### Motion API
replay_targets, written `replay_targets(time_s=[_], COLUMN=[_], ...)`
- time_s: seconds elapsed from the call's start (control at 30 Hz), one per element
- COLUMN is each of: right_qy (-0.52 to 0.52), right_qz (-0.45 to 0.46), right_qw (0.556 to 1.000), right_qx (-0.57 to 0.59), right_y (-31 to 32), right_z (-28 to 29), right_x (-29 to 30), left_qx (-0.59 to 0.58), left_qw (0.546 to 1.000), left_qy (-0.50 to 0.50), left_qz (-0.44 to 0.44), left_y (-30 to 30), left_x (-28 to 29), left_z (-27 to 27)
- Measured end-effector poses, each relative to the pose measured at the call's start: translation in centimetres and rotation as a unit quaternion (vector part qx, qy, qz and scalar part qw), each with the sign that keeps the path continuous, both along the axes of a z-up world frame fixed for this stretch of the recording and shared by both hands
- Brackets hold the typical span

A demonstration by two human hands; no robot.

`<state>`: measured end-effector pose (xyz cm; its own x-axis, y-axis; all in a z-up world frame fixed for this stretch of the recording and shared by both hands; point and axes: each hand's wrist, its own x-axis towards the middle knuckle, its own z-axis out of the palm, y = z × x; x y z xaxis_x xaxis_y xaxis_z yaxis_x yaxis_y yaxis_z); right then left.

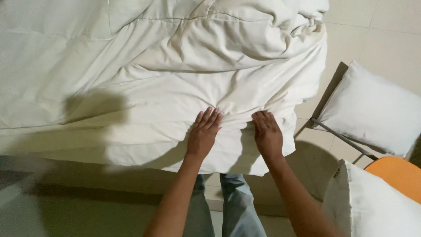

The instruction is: The person folds a white duvet on a bed by hand, repeatedly gathering and aligning the fabric from the foot of the bed toward the head. The duvet is folded in half and then folded again into a compact bundle.

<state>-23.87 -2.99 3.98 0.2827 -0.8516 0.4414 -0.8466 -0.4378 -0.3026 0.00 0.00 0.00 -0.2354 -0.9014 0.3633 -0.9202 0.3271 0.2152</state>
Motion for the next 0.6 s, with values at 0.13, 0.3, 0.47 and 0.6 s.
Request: replay_targets(time_s=[0.13,0.3,0.47,0.6], right_qy=[-0.020,-0.012,-0.052,-0.049], right_qz=[-0.007,-0.021,-0.009,0.005], right_qw=[1.000,0.999,0.998,0.997], right_qx=[0.007,0.030,0.027,0.067], right_y=[2.7,5.5,9.8,12.7], right_z=[-1.0,-4.3,-3.2,-3.7], right_x=[-0.4,-1.7,-1.7,-1.6], left_qx=[0.010,0.019,0.022,0.060], left_qw=[1.000,0.999,0.999,0.997], left_qy=[0.028,0.019,0.032,0.016], left_qz=[-0.007,-0.025,-0.033,-0.038], left_y=[2.7,5.7,9.1,12.1], left_x=[-0.6,-1.4,-1.5,-1.1], left_z=[-1.1,-1.7,-3.2,-3.9])
